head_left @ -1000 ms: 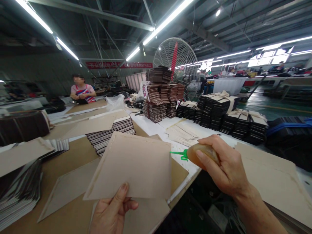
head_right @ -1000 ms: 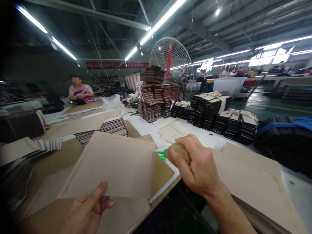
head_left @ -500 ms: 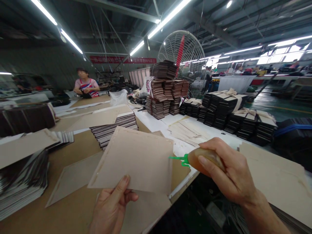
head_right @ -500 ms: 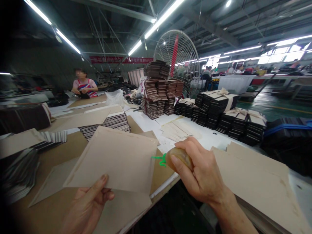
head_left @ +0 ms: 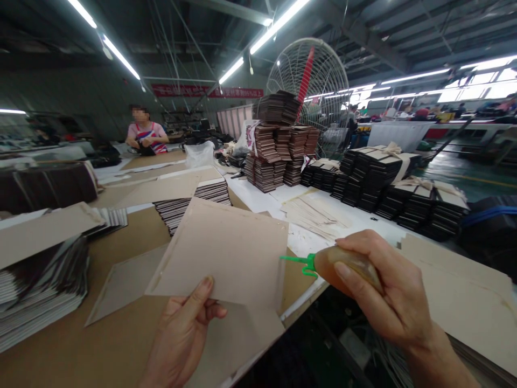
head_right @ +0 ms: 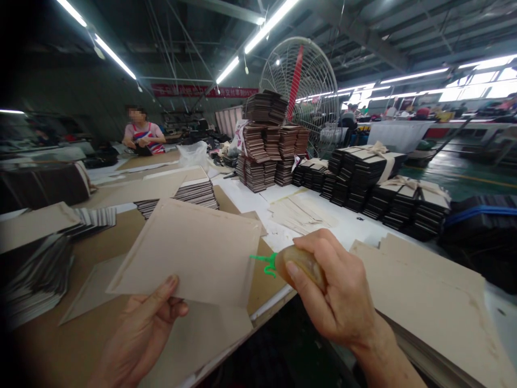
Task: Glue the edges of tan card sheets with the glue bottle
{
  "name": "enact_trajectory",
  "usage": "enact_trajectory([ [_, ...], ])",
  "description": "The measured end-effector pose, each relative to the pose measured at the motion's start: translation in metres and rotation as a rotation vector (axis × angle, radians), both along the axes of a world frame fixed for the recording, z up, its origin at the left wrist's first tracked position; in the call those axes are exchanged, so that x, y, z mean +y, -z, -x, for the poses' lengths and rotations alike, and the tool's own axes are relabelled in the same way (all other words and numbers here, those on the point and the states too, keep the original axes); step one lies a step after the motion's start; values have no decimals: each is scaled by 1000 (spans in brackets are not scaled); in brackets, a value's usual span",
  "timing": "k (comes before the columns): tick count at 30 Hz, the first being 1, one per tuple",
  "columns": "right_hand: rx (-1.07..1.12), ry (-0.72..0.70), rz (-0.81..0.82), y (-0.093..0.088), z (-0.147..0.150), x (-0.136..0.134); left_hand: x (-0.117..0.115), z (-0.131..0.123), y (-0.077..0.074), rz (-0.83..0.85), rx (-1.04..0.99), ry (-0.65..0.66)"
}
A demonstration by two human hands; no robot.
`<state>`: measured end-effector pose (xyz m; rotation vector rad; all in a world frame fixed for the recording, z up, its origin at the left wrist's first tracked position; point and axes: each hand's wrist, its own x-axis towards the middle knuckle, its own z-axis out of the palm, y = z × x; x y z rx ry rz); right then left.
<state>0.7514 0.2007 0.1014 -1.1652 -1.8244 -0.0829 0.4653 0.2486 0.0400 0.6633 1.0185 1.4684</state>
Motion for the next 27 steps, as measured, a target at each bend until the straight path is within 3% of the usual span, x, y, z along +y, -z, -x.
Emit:
enact_trajectory([
  [5,-36,-45,33,-2,1,2,1,0,-2,-20,-4,10],
  [10,-8,29,-79,-2,-2,8,2,2,0,-33,6,10],
  [15,-46,-78,17,1,1,3,4,3,2,-27,6,7],
  [20,-30,-40,-13,0,2,0,6,3,1,-41,-1,9],
  [27,-71,-179,98,5,8,-6,10,6,0,-26,-3,-13],
])
